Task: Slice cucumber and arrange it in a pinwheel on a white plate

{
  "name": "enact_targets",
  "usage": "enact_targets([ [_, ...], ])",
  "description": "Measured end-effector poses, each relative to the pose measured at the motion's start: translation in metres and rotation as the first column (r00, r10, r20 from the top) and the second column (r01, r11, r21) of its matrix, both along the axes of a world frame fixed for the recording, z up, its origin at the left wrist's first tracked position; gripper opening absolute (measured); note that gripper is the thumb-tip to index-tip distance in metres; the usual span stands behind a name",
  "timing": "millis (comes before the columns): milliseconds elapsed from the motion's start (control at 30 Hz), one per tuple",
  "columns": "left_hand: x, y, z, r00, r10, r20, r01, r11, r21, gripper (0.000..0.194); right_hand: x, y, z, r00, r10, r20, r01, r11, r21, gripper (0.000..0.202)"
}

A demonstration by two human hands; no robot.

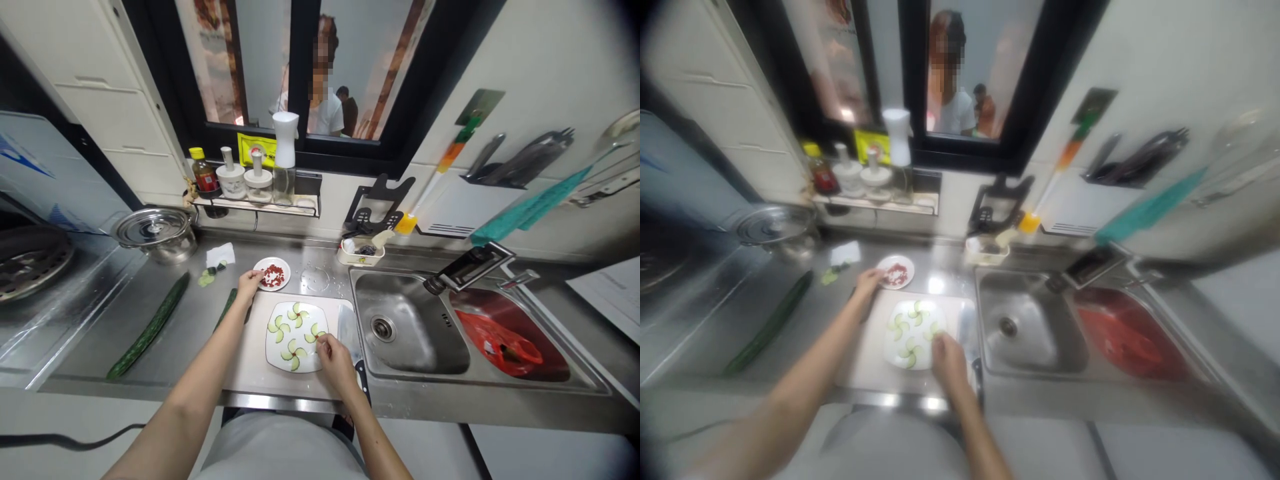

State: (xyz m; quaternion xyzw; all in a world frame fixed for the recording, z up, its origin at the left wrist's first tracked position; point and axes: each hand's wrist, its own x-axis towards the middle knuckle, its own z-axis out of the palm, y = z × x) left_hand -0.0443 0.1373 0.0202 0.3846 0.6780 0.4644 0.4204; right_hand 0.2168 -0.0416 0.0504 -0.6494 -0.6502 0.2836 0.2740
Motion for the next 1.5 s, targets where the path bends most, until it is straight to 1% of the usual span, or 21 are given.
enact_targets([
  [100, 0.001, -0.014, 0.005, 0.989, -0.003, 0.149, 0.003, 1.000, 0.000, 0.042, -0.002, 0.002, -0.002, 1.000, 0.005, -0.010, -0.005, 1.000, 0.008, 0.029],
  [233, 0.012, -0.041, 0.015, 0.955, -0.048, 0.292, 0.062, 0.997, -0.037, 0.045, -0.006, 0.008, -0.003, 1.000, 0.009, -0.011, -0.008, 1.000, 0.016, 0.028],
  [300, 0.023, -0.061, 0.021, 0.877, -0.071, 0.475, 0.121, 0.990, -0.076, 0.044, -0.009, 0.013, -0.001, 1.000, 0.024, -0.015, -0.024, 0.999, 0.031, 0.027],
  [367, 0.035, -0.082, 0.026, 0.828, -0.096, 0.553, 0.169, 0.982, -0.081, 0.043, -0.012, 0.018, 0.003, 0.999, 0.044, -0.019, -0.044, 0.998, 0.043, 0.027],
  [500, 0.058, -0.123, 0.033, 0.792, -0.205, 0.576, 0.306, 0.948, -0.084, 0.042, -0.022, 0.026, 0.011, 0.994, 0.102, -0.026, -0.101, 0.994, 0.031, 0.023],
  [567, 0.065, -0.137, 0.034, 0.798, -0.236, 0.554, 0.347, 0.932, -0.103, 0.041, -0.028, 0.028, 0.013, 0.991, 0.134, -0.029, -0.134, 0.991, 0.023, 0.021],
  [633, 0.069, -0.146, 0.035, 0.805, -0.258, 0.534, 0.366, 0.924, -0.105, 0.042, -0.033, 0.028, 0.013, 0.987, 0.160, -0.028, -0.159, 0.987, 0.021, 0.019],
  [733, 0.071, -0.152, 0.036, 0.801, -0.282, 0.529, 0.384, 0.919, -0.092, 0.043, -0.040, 0.028, 0.013, 0.978, 0.206, -0.021, -0.205, 0.978, 0.034, 0.018],
  [867, 0.070, -0.155, 0.038, 0.793, -0.281, 0.541, 0.389, 0.917, -0.093, 0.043, -0.043, 0.026, 0.014, 0.966, 0.259, 0.001, -0.258, 0.965, 0.051, 0.017],
  [1067, 0.070, -0.160, 0.036, 0.789, -0.276, 0.549, 0.383, 0.920, -0.087, 0.041, -0.044, 0.021, 0.018, 0.971, 0.236, 0.029, -0.238, 0.969, 0.062, 0.016],
  [1167, 0.071, -0.162, 0.034, 0.817, -0.293, 0.496, 0.382, 0.920, -0.084, 0.039, -0.043, 0.018, 0.018, 0.972, 0.231, 0.050, -0.233, 0.970, 0.061, 0.016],
  [1333, 0.071, -0.163, 0.031, 0.879, -0.339, 0.334, 0.370, 0.928, -0.033, 0.034, -0.041, 0.013, 0.017, 0.962, 0.251, 0.106, -0.258, 0.964, 0.059, 0.016],
  [1500, 0.067, -0.166, 0.026, 0.894, -0.371, 0.252, 0.385, 0.923, -0.008, 0.029, -0.042, 0.009, 0.019, 0.950, 0.275, 0.148, -0.280, 0.960, 0.015, 0.016],
])
